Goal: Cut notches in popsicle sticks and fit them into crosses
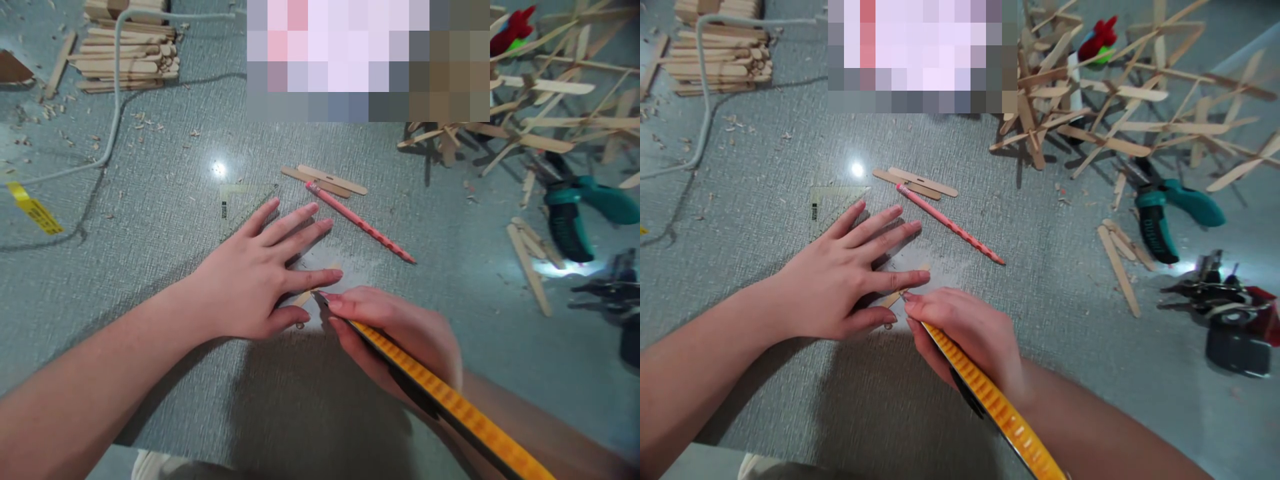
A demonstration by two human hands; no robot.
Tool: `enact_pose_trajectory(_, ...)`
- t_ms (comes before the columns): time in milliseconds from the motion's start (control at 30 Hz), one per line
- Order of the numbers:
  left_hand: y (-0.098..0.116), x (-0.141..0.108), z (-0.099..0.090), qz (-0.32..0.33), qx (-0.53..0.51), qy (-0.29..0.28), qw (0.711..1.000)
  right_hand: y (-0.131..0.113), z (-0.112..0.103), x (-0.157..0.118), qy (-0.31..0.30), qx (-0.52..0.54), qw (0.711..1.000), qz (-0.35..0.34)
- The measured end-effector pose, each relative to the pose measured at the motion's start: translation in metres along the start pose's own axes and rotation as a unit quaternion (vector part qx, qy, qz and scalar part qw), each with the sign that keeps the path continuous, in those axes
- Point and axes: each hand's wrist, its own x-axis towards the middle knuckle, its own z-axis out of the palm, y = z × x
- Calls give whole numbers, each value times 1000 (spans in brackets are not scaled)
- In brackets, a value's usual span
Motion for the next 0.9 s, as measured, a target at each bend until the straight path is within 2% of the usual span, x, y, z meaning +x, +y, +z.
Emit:
enact_pose_trajectory(400,-1,0,0,2,-10,-3,1000,3,0,1,0,-8,1000,-25)
enact_pose_trajectory(900,-2,1,2,5,-7,-2,1000,2,1,0,7,-26,999,-23)
